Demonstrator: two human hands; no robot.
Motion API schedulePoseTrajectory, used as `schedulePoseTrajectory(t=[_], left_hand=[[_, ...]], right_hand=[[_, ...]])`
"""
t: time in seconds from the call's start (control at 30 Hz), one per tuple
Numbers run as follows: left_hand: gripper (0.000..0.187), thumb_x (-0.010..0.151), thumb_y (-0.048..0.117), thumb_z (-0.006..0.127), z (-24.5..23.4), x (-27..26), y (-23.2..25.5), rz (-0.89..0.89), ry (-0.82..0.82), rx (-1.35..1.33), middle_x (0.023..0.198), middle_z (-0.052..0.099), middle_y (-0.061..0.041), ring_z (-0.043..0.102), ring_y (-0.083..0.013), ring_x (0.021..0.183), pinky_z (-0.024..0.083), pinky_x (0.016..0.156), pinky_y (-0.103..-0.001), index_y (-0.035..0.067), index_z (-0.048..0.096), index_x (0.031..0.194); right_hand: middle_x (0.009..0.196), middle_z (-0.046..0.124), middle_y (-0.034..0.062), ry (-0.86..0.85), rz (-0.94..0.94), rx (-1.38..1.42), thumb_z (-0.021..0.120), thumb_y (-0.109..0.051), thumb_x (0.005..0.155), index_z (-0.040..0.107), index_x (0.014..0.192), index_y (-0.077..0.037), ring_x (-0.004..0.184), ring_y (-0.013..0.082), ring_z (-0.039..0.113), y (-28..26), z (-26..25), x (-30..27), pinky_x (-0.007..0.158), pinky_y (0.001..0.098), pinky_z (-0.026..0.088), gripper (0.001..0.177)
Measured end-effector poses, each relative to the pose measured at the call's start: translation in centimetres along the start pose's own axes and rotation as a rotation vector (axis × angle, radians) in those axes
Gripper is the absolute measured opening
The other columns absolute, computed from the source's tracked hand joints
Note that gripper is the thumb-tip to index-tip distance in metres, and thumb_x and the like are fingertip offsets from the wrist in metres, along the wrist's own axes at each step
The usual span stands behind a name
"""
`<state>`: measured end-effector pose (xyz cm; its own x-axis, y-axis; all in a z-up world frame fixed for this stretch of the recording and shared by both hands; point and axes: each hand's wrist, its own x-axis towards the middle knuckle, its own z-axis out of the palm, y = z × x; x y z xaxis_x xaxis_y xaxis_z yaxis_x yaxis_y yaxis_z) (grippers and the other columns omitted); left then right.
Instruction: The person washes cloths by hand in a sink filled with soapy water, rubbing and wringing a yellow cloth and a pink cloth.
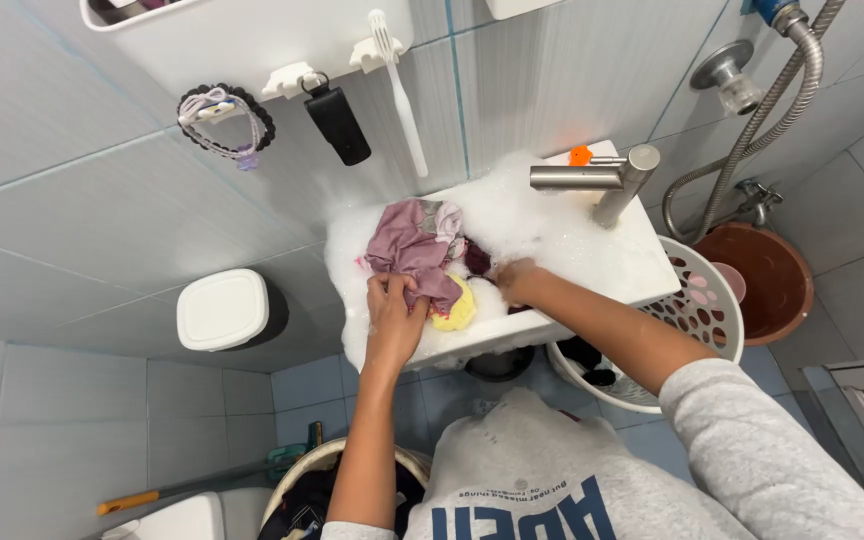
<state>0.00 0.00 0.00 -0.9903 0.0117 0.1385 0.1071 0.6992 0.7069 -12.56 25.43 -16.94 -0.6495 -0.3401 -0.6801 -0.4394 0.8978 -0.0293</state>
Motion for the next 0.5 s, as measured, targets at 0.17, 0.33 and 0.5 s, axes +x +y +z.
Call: schedulePoseTrajectory(t=[0.17, 0.33, 0.5], left_hand=[[0.039, 0.099, 0.041, 0.055, -0.2, 1.6, 0.9, -0.212, -0.012, -0.304, 0.116, 0.063, -0.018, 0.061, -0.0310, 0.108, 0.046, 0.098, -0.038, 0.006, 0.060, 0.115], [0.048, 0.103, 0.040, 0.063, 2.6, 4.3, 1.7, -0.036, -0.141, -0.606, 0.132, 0.055, -0.009, 0.050, -0.0222, 0.126, 0.037, 0.107, -0.036, 0.005, 0.053, 0.133], [0.030, 0.101, 0.030, 0.063, 2.5, 4.1, 5.1, 0.108, -0.300, -0.739, 0.119, 0.061, -0.009, 0.059, -0.0230, 0.112, 0.048, 0.101, -0.037, 0.007, 0.064, 0.120]], right_hand=[[0.135, 0.062, 0.0200, 0.192, -0.146, 0.474, 0.072, -0.015, 0.079, 0.032, 0.156, -0.007, 0.121, 0.0348, 0.063, 0.6, -5.8, -8.4, 0.102, 0.0408, 0.050, 0.087], [0.133, 0.058, 0.0249, 0.694, -0.434, 0.707, 0.085, -0.026, 0.073, 0.043, 0.144, -0.001, 0.121, 0.0376, 0.057, -1.1, -8.9, -13.8, 0.105, 0.0420, 0.043, 0.085], [0.122, 0.070, 0.0130, 0.828, -0.244, 1.027, 0.079, -0.023, 0.077, 0.062, 0.128, -0.008, 0.116, 0.0277, 0.069, -3.2, -10.8, -16.8, 0.102, 0.0379, 0.054, 0.056]])
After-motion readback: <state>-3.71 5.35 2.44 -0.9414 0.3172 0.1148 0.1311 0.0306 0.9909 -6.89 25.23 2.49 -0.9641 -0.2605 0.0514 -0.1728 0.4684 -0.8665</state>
